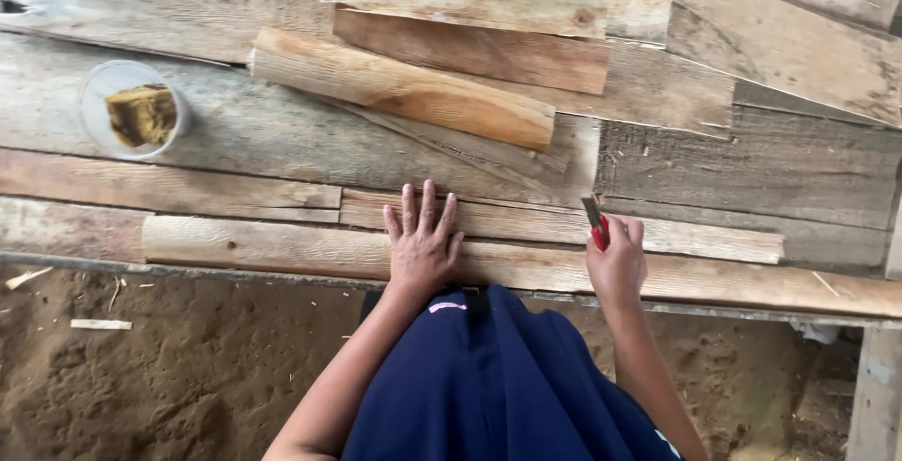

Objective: The person uses a red utility knife to cut thin wooden strips on a wooden workbench. They repeatedly position, cut, and stack the strips, occasionally moving other pieces aside to access the work area.

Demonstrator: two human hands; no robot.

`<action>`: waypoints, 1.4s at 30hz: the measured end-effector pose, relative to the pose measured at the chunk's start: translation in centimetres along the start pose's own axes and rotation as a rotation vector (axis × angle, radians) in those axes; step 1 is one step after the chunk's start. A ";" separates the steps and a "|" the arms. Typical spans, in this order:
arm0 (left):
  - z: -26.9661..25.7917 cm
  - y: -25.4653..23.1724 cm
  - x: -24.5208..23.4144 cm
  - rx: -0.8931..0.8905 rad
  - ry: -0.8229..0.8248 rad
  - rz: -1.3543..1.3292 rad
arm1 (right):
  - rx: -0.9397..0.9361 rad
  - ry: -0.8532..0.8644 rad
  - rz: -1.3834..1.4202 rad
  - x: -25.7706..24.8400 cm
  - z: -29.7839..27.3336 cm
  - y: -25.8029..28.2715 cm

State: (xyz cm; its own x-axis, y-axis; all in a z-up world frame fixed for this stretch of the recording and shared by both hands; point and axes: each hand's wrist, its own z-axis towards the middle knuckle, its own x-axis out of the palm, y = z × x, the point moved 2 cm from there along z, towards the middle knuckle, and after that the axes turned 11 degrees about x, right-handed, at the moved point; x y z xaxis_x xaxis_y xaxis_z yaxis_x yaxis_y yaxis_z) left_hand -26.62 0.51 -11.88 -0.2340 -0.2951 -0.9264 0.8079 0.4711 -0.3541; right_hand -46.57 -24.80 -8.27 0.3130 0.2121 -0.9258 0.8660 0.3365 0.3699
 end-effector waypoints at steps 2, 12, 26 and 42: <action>0.1 -0.1 -0.1 -0.006 0.011 0.003 | 0.044 0.035 -0.115 0.7 1.4 -1.1; 0.0 -0.2 -0.5 0.007 0.009 0.031 | 0.069 0.140 -0.035 1.1 2.3 -2.7; -0.1 -0.1 0.0 0.002 0.014 0.035 | -0.004 0.124 0.064 1.2 1.7 -3.2; -0.4 -0.2 0.2 0.005 -0.038 0.065 | -0.091 0.089 0.094 1.2 1.7 -3.6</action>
State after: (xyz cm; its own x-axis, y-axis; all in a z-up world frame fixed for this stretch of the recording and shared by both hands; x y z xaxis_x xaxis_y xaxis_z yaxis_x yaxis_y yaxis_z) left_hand -27.04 0.70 -12.02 -0.1606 -0.2952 -0.9418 0.8234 0.4861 -0.2927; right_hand -48.67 -27.27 -10.82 0.3518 0.3262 -0.8774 0.7941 0.3923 0.4642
